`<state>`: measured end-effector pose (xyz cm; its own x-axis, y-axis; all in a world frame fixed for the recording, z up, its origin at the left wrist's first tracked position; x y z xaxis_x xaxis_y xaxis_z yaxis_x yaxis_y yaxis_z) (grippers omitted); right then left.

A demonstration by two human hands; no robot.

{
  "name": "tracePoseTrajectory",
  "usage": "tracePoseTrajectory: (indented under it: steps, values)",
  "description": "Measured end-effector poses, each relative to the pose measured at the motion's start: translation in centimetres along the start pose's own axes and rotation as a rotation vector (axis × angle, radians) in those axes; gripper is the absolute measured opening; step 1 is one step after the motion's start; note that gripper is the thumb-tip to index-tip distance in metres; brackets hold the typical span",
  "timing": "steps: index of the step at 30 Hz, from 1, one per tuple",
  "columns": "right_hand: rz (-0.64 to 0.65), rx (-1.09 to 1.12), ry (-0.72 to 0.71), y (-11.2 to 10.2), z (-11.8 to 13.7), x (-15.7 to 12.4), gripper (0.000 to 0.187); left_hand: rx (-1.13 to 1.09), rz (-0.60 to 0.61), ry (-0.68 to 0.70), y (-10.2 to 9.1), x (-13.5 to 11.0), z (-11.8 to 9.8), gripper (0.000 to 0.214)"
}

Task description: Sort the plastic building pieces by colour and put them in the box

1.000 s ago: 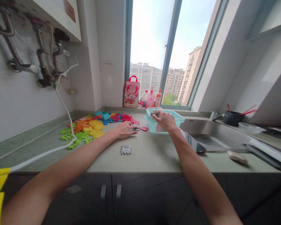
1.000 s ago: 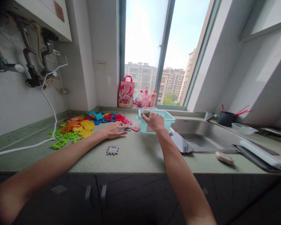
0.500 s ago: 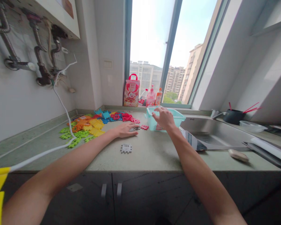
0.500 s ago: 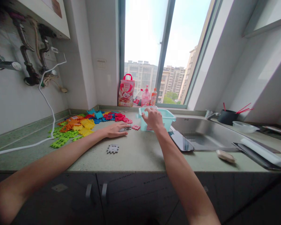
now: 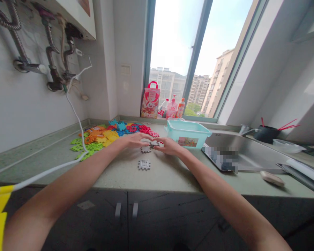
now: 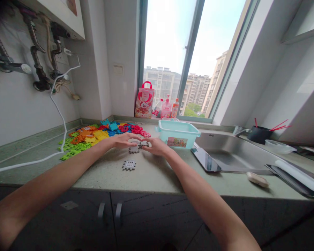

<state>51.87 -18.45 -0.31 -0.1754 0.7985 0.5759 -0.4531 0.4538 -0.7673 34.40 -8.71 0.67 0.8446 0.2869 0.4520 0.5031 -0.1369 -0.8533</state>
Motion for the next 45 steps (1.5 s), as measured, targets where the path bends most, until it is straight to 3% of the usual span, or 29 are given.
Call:
tracePoseTrajectory:
  steps: [4,8,15,21,25,29,32,36,41,45]
  values:
    - [0.058,-0.016,0.049,0.2,-0.8,0.0,0.022,0.121,0.016,-0.054,-0.8,-0.4,1.4,0.052]
    - [0.024,0.022,0.061,0.1,-1.0,-0.1,0.017,0.140,0.048,-0.122,-1.1,-0.8,1.7,0.046]
    - [0.057,0.070,0.090,0.2,-1.3,-0.2,0.028,0.255,-0.003,-0.180,-1.2,-1.1,2.6,0.030]
    - [0.023,0.103,0.068,0.3,-1.5,0.0,0.025,0.237,-0.078,-0.282,-1.9,-1.1,2.9,0.050]
    - [0.000,0.084,0.069,0.2,-1.5,0.1,0.033,0.033,-0.133,-0.262,-2.5,-0.7,2.3,0.058]
    - [-0.012,0.091,0.062,0.1,-1.3,0.2,0.034,-0.175,0.009,-0.235,-1.3,-0.5,1.0,0.065]
    - [-0.021,0.077,0.074,-0.1,-1.1,0.1,0.035,-0.173,0.120,-0.254,-0.4,-0.7,0.1,0.067]
    - [-0.033,0.101,0.113,-0.1,-1.2,0.1,0.036,-0.108,0.155,-0.304,-0.2,-0.7,-0.3,0.079]
    - [-0.047,0.157,0.132,0.2,-1.7,0.2,0.033,0.008,0.160,-0.320,-0.5,-0.8,0.2,0.058]
    - [-0.056,0.195,0.186,0.9,-2.3,0.2,0.027,0.042,0.162,-0.335,-0.4,-0.8,0.6,0.056]
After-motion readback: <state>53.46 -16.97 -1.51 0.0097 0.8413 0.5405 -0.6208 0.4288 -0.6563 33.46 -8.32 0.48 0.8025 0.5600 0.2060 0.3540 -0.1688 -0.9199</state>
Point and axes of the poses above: each hand's wrist, its own x-axis towards the middle knuckle, its own y-axis out of the palm, z = x × y, the point moved 5 cm from there along x, towards the middle knuckle, and after that the axes turned 14 degrees about -z, right-handed, at the moved point
